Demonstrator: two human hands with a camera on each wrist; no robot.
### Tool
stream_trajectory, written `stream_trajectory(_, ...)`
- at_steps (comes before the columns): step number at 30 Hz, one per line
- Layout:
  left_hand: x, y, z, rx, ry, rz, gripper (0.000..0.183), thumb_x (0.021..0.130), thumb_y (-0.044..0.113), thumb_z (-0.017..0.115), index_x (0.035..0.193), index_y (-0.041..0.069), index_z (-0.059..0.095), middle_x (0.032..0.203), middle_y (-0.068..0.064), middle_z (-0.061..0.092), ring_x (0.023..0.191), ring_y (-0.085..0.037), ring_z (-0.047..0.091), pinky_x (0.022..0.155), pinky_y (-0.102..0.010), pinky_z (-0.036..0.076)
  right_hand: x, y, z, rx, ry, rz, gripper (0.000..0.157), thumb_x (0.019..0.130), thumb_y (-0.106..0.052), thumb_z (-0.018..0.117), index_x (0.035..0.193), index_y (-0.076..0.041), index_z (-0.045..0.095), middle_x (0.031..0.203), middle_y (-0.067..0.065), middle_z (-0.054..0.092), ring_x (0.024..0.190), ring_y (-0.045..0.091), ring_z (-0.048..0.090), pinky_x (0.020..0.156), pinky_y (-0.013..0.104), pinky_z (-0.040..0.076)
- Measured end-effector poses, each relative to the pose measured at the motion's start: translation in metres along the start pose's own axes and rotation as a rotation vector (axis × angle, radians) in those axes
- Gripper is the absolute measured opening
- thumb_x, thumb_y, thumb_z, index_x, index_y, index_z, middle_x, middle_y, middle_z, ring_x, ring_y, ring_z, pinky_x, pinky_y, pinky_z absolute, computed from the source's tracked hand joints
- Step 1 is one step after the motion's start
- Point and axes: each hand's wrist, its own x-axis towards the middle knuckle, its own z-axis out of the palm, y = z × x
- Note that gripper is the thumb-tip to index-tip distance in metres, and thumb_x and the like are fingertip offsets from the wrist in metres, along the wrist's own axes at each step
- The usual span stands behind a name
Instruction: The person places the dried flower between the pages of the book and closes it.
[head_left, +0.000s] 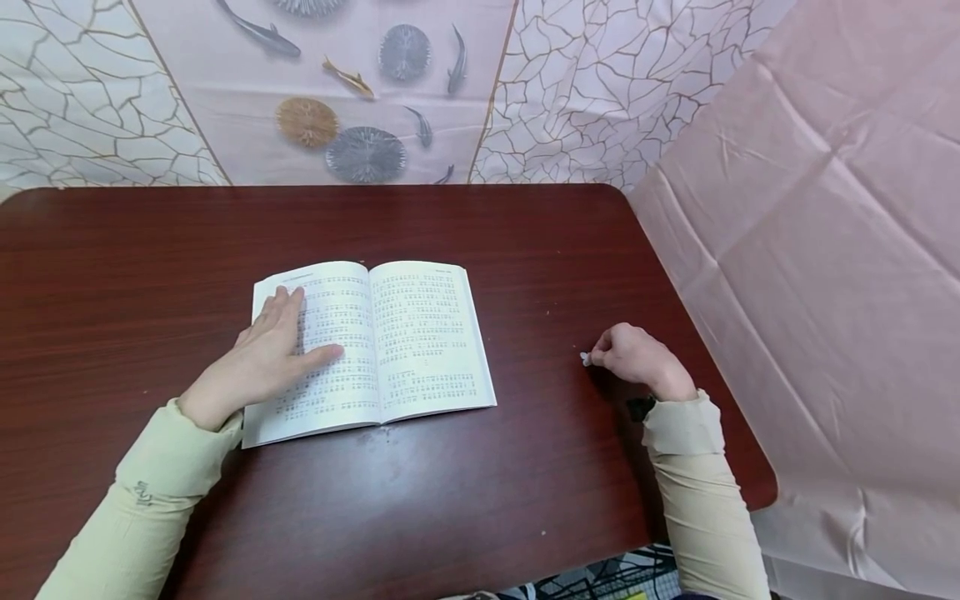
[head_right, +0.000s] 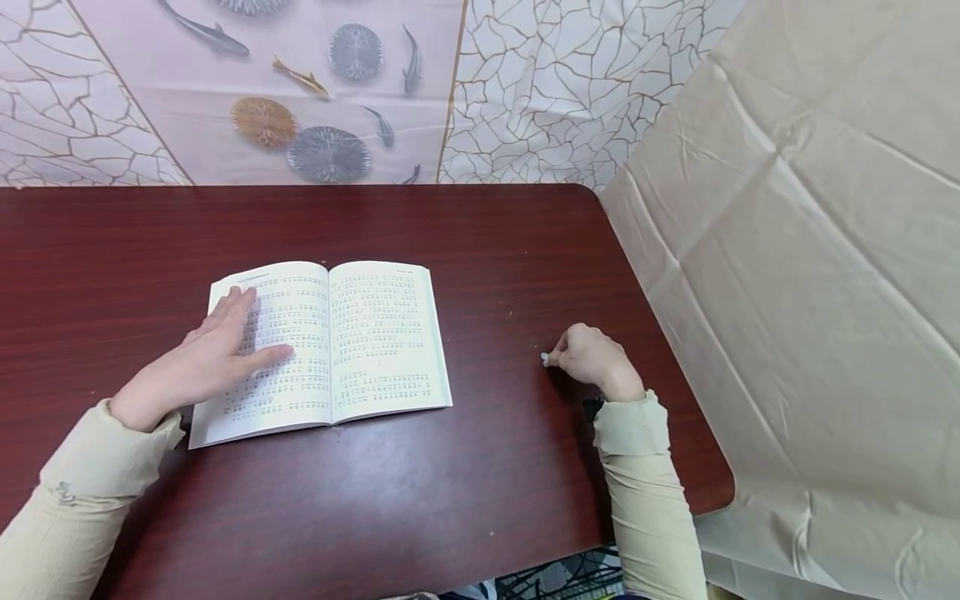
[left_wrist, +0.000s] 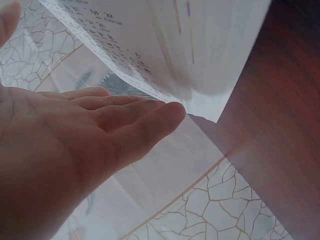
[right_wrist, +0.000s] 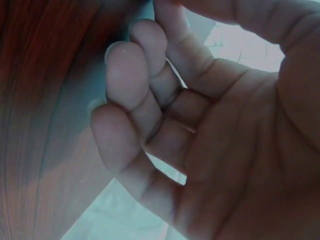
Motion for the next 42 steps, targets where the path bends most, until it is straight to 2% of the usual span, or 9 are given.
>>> stream_trajectory(12,0.0,0.001,0.001,0.0,-0.013,-0.002,0.109,0.091,0.06,0.056,0.151,-0.009,-0.005,0.156,-0.031,-0.009,0.144,-0.046,-0.007,0.109,-0.068,0.007,-0.001,0.001,-0.001,0.017,0.007,-0.049,0.017,0.089,-0.01,0.061,0.089,-0.003,0.075,0.083,0.004,0.07,0.066,0.017,0.052,0.059,0.03,0.043)
stream_trajectory(17,0.001,0.002,0.001,0.0,-0.01,-0.006,0.109,0.091,0.059,0.057,0.151,-0.008,-0.004,0.157,-0.03,-0.008,0.144,-0.046,-0.006,0.108,-0.069,0.008,0.0,-0.005,-0.001,-0.024,0.008,0.001,0.017,0.089,-0.013,0.061,0.088,-0.008,0.077,0.084,0.002,0.07,0.068,0.018,0.052,0.059,0.031,0.043)
stream_trajectory(21,0.001,0.001,0.001,-0.004,-0.009,-0.001,0.109,0.091,0.059,0.056,0.151,-0.008,-0.005,0.157,-0.03,-0.009,0.144,-0.046,-0.007,0.107,-0.07,0.008,0.003,-0.007,-0.002,-0.053,-0.004,0.049,0.017,0.09,-0.02,0.064,0.088,-0.012,0.079,0.079,0.0,0.069,0.068,0.017,0.05,0.058,0.032,0.041)
stream_trajectory(24,0.001,0.001,0.001,-0.008,-0.006,0.002,0.109,0.091,0.059,0.056,0.151,-0.008,-0.005,0.157,-0.031,-0.009,0.144,-0.046,-0.007,0.108,-0.069,0.007,0.005,-0.009,-0.001,-0.078,-0.006,0.072,0.018,0.089,-0.025,0.066,0.083,-0.014,0.078,0.071,-0.002,0.065,0.067,0.018,0.049,0.058,0.033,0.04)
stream_trajectory(29,-0.002,-0.001,0.002,-0.011,-0.004,-0.004,0.109,0.091,0.059,0.056,0.151,-0.009,-0.005,0.156,-0.031,-0.008,0.144,-0.046,-0.007,0.108,-0.069,0.007,0.009,-0.012,-0.001,-0.12,-0.014,0.092,0.023,0.085,-0.028,0.066,0.067,-0.014,0.07,0.058,-0.005,0.048,0.062,0.017,0.045,0.056,0.035,0.039)
stream_trajectory(37,-0.002,-0.001,0.001,-0.018,0.0,0.006,0.109,0.091,0.059,0.056,0.15,-0.01,-0.004,0.156,-0.032,-0.008,0.144,-0.047,-0.007,0.108,-0.069,0.006,0.014,-0.007,0.0,-0.108,-0.036,0.083,0.025,0.087,-0.029,0.066,0.069,-0.014,0.071,0.059,-0.005,0.049,0.062,0.017,0.045,0.056,0.034,0.04)
stream_trajectory(42,-0.002,-0.001,0.0,-0.016,-0.004,0.003,0.11,0.091,0.059,0.056,0.15,-0.01,-0.005,0.156,-0.031,-0.009,0.144,-0.046,-0.008,0.108,-0.07,0.007,0.017,-0.001,-0.001,-0.061,-0.039,0.032,0.026,0.089,-0.028,0.066,0.07,-0.011,0.072,0.057,-0.005,0.049,0.06,0.015,0.045,0.054,0.031,0.039)
